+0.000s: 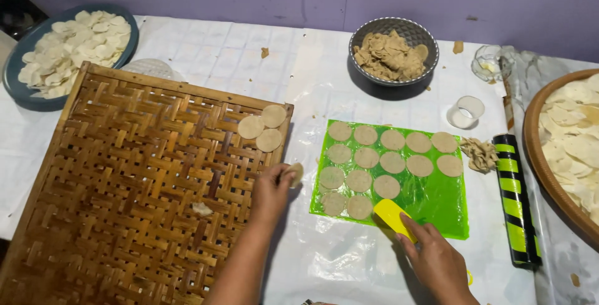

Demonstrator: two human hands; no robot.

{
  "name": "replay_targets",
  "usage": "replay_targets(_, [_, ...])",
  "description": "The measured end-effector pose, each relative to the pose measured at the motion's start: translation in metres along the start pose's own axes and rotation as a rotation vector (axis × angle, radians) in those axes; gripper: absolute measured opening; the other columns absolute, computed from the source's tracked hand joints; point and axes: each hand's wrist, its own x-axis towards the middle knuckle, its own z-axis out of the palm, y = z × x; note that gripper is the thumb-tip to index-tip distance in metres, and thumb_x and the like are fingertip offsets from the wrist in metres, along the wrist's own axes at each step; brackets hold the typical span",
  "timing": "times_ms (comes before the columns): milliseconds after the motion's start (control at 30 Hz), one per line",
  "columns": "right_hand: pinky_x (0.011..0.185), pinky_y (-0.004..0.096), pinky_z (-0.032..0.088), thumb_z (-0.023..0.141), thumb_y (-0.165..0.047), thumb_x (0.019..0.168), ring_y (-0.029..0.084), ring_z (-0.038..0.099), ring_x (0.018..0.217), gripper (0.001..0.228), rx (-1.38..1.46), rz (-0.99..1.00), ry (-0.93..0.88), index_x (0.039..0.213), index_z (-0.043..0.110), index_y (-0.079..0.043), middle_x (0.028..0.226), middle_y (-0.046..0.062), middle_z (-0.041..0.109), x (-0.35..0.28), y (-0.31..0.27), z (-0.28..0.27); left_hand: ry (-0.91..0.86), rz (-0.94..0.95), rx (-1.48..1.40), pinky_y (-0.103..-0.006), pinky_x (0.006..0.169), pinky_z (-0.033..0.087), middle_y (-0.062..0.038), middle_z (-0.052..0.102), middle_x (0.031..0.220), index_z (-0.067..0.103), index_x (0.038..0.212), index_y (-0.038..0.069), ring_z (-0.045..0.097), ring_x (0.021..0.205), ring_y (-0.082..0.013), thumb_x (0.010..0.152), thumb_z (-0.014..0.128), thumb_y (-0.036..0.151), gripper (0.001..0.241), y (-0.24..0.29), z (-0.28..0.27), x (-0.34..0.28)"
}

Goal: Rolling out dough and cutting it into circles for crackers using a round cutter and placing them on a tray.

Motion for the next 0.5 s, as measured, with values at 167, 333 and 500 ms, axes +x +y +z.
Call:
replay_targets(167, [0.081, 0.043, 0.058, 0.063, -0.053, 0.087, 0.030, 0.072, 0.094, 0.053, 0.014, -0.012, 0.029, 0.139, 0.060, -0.039, 0.106, 0.005, 0.067, 0.002, 0.006, 0.008, 0.216, 0.056, 0.188, -0.0430, 0.082, 0.056, -0.014, 0.075, 0.106, 0.076, 0.106, 0.007, 0.072, 0.096, -0.0319, 0.091, 0.075, 0.019, 0.020, -0.018, -0.050, 0.030])
replay_targets(333, [0.081, 0.043, 0.058, 0.063, -0.053, 0.088, 0.028, 0.072, 0.093, 0.053, 0.004, 0.012, 0.012, 0.139, 0.060, -0.041, 0.103, 0.003, 0.068, 0.001, 0.007, 0.010, 0.429, 0.183, 0.198, -0.0452, 0.082, 0.055, -0.015, 0.070, 0.114, 0.078, 0.105, 0.006, 0.068, 0.100, -0.0361, 0.092, 0.075, 0.021, 0.020, -0.039, -0.055, 0.057])
replay_targets(500, [0.080, 0.041, 0.059, 0.064, -0.054, 0.086, 0.026, 0.073, 0.092, 0.053, 0.009, 0.040, 0.044, 0.138, 0.061, -0.042, 0.102, 0.003, 0.068, 0.001, 0.016, 0.014, 0.480, 0.030, 0.229, -0.0444, 0.081, 0.055, -0.011, 0.068, 0.109, 0.079, 0.105, 0.009, 0.067, 0.095, -0.0315, 0.092, 0.076, 0.023, 0.019, -0.031, -0.056, 0.068])
